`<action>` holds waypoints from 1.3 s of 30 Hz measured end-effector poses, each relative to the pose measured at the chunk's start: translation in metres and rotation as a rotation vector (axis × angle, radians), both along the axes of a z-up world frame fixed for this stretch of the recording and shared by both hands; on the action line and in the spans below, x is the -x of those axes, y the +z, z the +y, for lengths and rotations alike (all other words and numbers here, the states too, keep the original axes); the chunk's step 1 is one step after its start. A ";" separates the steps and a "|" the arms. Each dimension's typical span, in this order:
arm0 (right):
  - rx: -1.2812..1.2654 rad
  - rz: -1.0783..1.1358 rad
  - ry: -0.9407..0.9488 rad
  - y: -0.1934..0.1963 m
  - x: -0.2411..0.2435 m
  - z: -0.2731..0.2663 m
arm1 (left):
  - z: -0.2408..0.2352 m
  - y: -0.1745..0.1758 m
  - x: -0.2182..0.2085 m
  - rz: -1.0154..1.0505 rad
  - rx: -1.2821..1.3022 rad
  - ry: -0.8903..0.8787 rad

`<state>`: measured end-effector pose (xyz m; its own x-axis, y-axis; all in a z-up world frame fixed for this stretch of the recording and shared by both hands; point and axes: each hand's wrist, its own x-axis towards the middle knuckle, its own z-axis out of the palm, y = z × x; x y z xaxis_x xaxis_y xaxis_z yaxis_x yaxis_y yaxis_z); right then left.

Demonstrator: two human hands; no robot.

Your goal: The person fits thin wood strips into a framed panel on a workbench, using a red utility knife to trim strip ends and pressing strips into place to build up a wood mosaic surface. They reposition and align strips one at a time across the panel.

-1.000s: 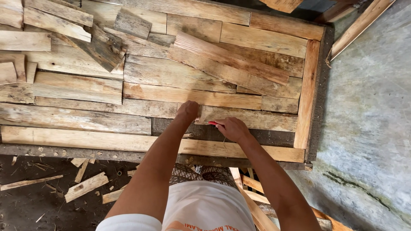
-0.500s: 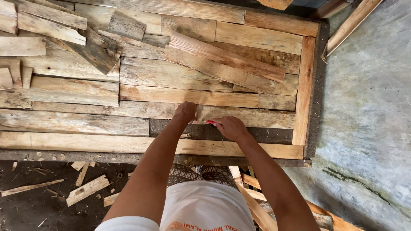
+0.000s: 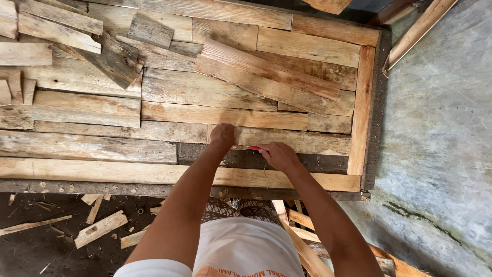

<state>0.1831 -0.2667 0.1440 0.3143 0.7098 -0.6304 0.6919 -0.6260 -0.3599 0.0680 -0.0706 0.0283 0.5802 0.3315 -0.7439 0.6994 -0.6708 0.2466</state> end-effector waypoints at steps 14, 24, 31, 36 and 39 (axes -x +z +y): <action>-0.204 -0.152 0.096 -0.005 -0.004 -0.033 | 0.000 0.016 -0.001 0.012 0.009 0.005; -0.286 -0.168 0.071 0.006 0.002 -0.027 | -0.003 0.018 0.000 -0.013 -0.008 -0.015; -0.204 -0.141 0.113 -0.001 0.006 -0.007 | -0.005 -0.015 0.003 -0.018 -0.005 -0.005; -0.208 -0.169 0.145 -0.008 0.003 -0.008 | -0.005 -0.014 0.002 -0.003 -0.018 -0.038; -0.231 -0.176 0.143 -0.010 0.004 -0.009 | -0.004 -0.007 0.001 0.012 -0.019 -0.044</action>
